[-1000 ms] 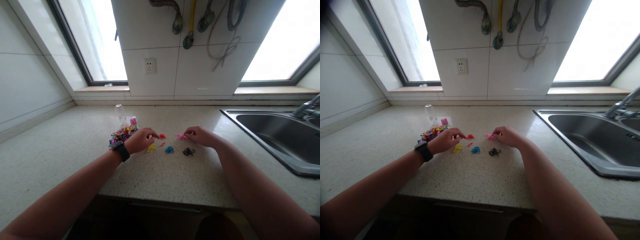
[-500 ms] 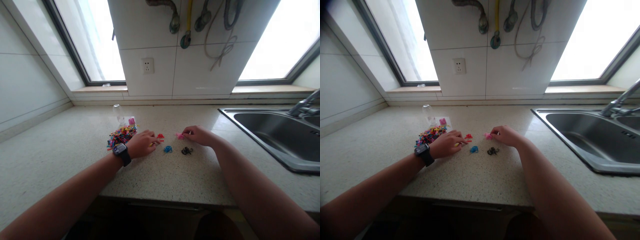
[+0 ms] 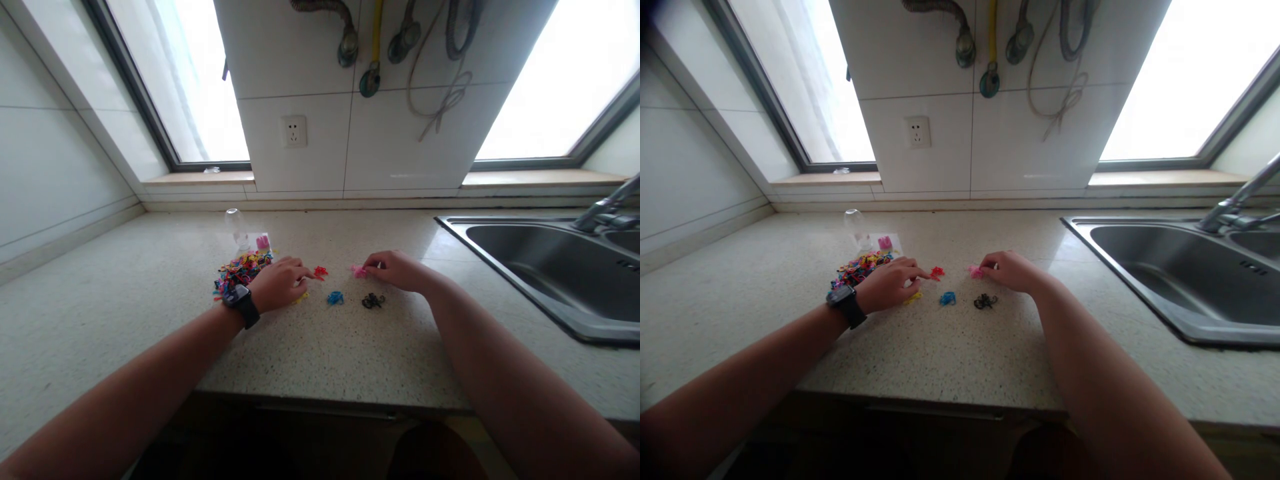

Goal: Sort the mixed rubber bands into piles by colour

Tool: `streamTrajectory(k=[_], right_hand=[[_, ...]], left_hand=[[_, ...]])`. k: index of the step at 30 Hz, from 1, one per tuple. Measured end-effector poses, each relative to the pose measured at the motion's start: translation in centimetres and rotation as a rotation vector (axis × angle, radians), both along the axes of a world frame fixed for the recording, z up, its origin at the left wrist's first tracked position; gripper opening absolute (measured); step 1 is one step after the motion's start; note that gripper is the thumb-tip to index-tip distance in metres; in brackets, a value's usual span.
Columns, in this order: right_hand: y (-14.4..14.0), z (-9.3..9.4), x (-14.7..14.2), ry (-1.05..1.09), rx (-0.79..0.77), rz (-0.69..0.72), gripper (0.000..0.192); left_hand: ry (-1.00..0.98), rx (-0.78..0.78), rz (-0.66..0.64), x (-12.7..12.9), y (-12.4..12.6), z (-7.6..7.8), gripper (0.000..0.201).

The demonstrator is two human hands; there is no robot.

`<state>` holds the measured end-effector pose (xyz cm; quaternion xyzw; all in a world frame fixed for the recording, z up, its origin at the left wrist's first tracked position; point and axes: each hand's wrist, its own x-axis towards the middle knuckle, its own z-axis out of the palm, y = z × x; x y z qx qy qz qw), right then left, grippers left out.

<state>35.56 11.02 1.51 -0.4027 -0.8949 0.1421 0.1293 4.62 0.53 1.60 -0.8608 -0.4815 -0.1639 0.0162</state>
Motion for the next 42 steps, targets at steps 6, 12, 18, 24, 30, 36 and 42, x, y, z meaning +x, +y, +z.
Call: streamTrajectory(k=[6,12,18,24,30,36,42], right_hand=[[0.1,0.0,0.4,0.052,-0.012,-0.013,0.03],[0.8,-0.1,1.2,0.133,-0.011,-0.088,0.034],[2.1,-1.2,2.1,0.186,-0.062,-0.093,0.034],[2.2,-1.4,2.2,0.195,-0.081,-0.093,0.036],[1.8,-1.4,2.0,0.173,-0.07,-0.099,0.035],[1.1,-0.7,0.7,0.239,-0.024,-0.092,0.036],[-2.7,2.7,-5.9,0.407,0.023,-0.01,0.037]], left_hand=[[-0.131,0.086,0.031,-2.6,0.8,0.9,0.025],[-0.334,0.055,0.254,-8.4,1.7,2.0,0.031],[-0.352,0.104,0.464,-15.9,2.2,0.6,0.034],[-0.492,0.012,0.621,-20.7,2.3,-2.3,0.043],[-0.411,-0.046,0.643,-20.7,2.6,-2.9,0.045],[-0.348,-0.038,0.62,-20.4,3.1,-2.9,0.042],[-0.311,-0.041,0.598,-20.8,3.6,-3.1,0.041]])
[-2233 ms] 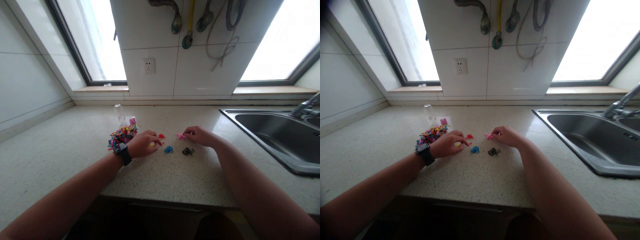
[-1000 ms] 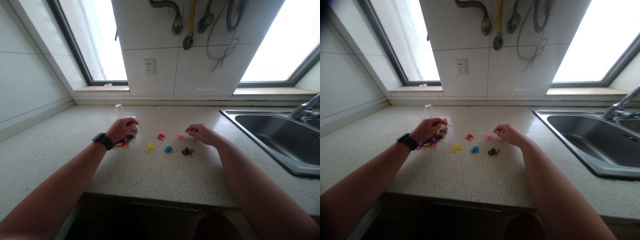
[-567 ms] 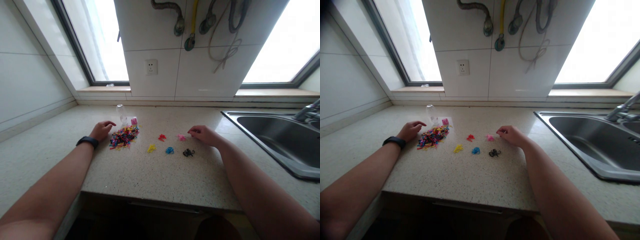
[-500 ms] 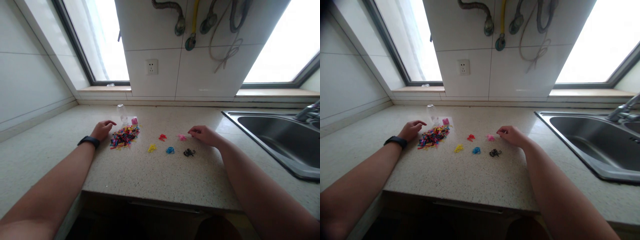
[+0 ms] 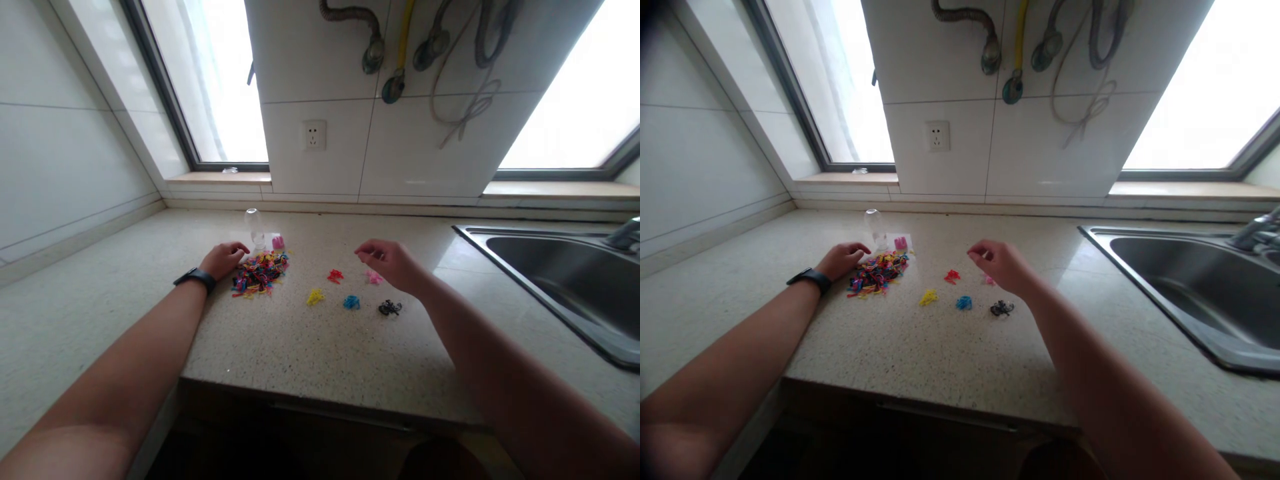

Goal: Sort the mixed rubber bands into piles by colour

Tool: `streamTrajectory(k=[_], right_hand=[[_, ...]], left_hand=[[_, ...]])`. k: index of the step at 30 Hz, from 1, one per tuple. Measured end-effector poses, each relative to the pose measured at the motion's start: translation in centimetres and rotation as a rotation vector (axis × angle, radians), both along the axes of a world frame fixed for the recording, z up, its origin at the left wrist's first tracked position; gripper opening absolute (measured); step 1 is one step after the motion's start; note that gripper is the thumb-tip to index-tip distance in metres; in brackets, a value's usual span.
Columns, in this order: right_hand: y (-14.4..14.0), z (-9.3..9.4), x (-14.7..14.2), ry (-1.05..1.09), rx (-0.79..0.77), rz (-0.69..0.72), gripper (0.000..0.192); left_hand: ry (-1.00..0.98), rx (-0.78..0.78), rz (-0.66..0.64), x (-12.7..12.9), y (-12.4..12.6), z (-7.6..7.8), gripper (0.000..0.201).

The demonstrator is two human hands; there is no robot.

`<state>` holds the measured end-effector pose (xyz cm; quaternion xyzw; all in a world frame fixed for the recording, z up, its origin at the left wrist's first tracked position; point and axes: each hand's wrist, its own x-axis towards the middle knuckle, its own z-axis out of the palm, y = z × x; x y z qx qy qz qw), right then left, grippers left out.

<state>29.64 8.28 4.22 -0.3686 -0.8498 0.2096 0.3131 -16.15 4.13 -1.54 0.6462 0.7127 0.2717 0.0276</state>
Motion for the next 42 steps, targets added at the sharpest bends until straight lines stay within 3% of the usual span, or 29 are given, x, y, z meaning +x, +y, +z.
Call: streamTrajectory(k=[3,6,10,14,34,42], right_hand=[[-2.6,1.6,-4.9,-0.154,0.078,0.181,0.024],[-4.2,1.9,-9.6,-0.296,0.15,0.293,0.02],[-5.0,0.9,-14.4,-0.453,0.183,0.275,0.023],[-5.5,-0.2,-17.0,-0.546,0.171,0.266,0.038],[-5.9,-2.1,-17.8,-0.55,0.175,0.116,0.028],[-5.7,-1.3,-15.8,-0.443,0.099,0.132,0.022]], left_hand=[[0.003,0.005,-0.008,-0.1,0.1,0.0,0.041],[-0.001,0.011,-0.015,-0.2,0.2,-0.1,0.041],[-0.006,0.017,-0.02,-0.2,0.2,-0.2,0.04],[-0.013,0.02,-0.019,-0.1,0.3,-0.2,0.04],[0.022,0.03,-0.017,-0.5,0.8,-0.4,0.035],[0.021,0.025,-0.015,-0.5,0.8,-0.4,0.036]])
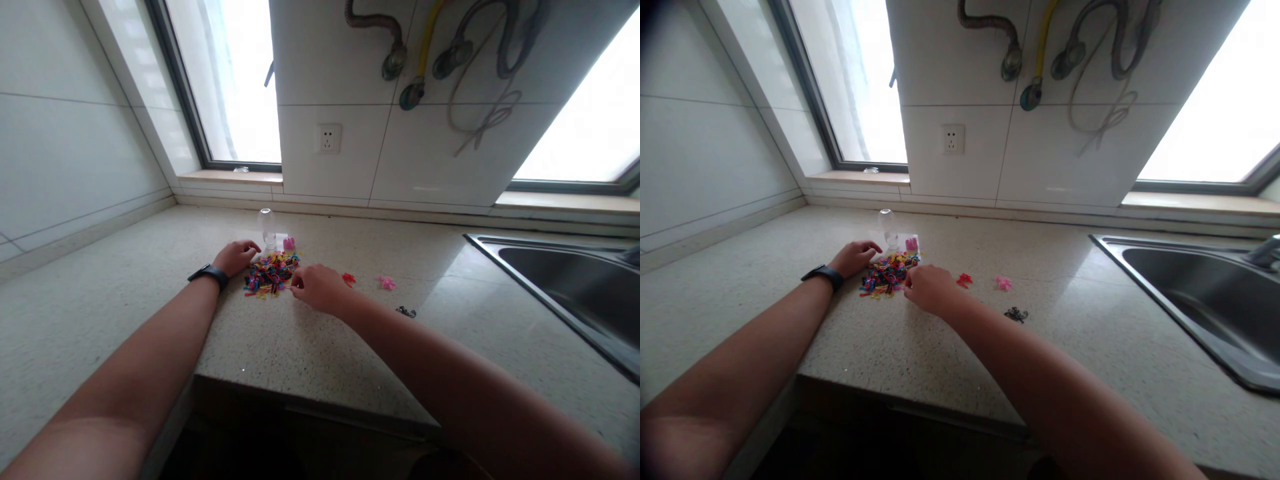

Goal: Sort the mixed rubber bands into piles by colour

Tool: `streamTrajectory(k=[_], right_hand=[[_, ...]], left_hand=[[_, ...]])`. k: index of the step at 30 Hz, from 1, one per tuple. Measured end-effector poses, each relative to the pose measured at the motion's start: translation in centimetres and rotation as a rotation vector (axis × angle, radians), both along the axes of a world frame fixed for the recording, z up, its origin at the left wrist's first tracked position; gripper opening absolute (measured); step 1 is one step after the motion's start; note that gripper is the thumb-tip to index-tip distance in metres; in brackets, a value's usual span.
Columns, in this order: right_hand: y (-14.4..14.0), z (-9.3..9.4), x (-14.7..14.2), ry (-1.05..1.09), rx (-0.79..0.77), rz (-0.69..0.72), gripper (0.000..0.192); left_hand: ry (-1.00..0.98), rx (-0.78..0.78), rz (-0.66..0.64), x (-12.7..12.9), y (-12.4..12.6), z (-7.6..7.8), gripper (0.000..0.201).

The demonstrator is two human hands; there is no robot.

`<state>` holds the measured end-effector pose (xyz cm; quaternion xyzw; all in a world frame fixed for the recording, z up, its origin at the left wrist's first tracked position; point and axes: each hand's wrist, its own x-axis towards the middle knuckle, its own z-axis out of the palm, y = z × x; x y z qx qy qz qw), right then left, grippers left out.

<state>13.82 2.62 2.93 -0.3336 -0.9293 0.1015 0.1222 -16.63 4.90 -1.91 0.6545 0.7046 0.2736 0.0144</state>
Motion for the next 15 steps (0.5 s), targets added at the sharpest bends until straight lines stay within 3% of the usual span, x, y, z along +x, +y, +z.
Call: streamTrajectory(k=[7,15], right_hand=[[0.6,1.4,5.4,0.23,-0.189,0.028,0.018],[1.6,1.1,11.0,0.495,-0.34,0.039,0.03]], left_hand=[[-0.003,-0.016,0.008,0.1,-0.1,0.1,0.036],[-0.001,-0.033,-0.004,0.0,-0.2,0.1,0.036]])
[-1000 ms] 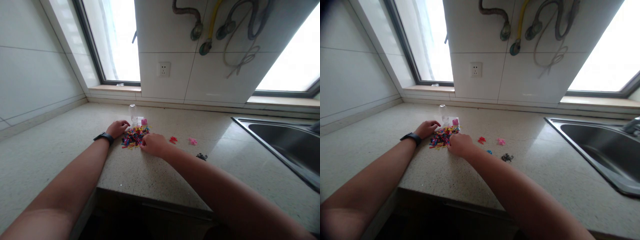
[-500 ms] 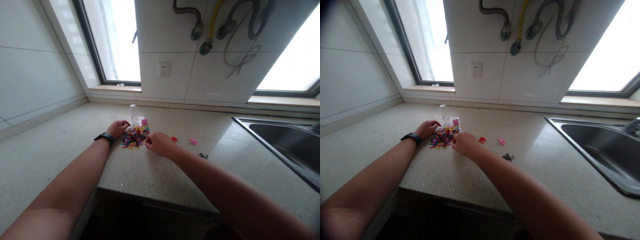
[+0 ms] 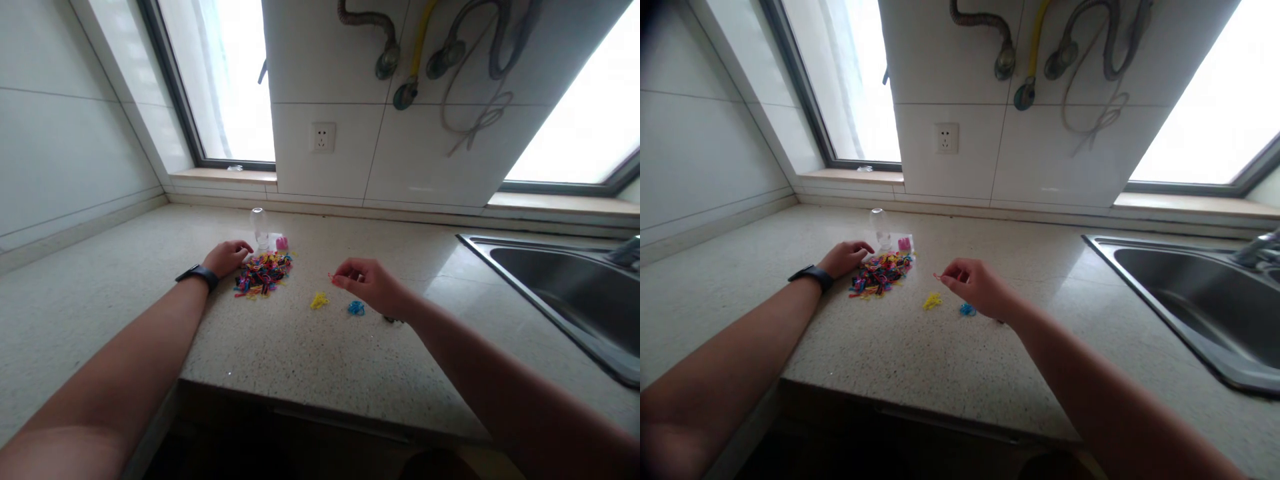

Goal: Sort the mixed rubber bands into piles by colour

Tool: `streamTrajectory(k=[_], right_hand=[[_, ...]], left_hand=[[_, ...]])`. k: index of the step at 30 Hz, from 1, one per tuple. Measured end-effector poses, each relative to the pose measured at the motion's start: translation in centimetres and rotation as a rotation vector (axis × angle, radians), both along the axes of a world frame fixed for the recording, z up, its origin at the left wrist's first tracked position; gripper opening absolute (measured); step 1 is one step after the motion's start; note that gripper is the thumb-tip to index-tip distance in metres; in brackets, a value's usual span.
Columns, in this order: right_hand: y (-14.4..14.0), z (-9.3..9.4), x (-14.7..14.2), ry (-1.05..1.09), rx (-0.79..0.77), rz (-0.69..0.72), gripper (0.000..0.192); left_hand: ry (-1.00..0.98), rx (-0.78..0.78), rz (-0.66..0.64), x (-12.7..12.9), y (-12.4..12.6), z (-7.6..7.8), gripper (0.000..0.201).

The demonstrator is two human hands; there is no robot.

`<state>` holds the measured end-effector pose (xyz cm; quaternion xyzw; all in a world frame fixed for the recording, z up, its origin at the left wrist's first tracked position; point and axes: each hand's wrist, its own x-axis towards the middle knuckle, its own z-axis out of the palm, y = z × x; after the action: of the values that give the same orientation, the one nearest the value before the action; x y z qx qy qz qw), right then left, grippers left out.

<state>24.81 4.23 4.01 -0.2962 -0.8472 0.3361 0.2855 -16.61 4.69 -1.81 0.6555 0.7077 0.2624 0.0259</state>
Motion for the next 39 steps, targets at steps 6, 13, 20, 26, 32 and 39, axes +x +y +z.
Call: streamTrajectory(k=[6,13,20,26,32,39], right_hand=[[1.1,-1.5,1.8,0.066,0.039,-0.091,0.03],[1.5,-2.1,3.2,0.044,0.282,-0.124,0.017],[0.4,-1.1,3.4,0.097,0.265,-0.086,0.018],[0.5,-1.2,3.3,0.114,0.245,-0.07,0.018],[0.3,-1.3,3.3,0.156,0.179,-0.061,0.018],[0.5,-1.6,3.4,0.22,0.035,-0.025,0.021]], left_hand=[[0.013,-0.013,0.009,0.0,-0.1,0.0,0.038],[0.025,-0.029,0.007,0.1,-0.4,0.2,0.038],[0.089,-0.023,0.005,0.2,-0.6,0.2,0.036],[0.084,-0.044,0.012,0.3,-0.7,0.2,0.037],[0.097,-0.043,0.008,0.4,-0.7,0.4,0.038],[0.088,-0.039,0.01,0.3,-0.7,0.2,0.037]])
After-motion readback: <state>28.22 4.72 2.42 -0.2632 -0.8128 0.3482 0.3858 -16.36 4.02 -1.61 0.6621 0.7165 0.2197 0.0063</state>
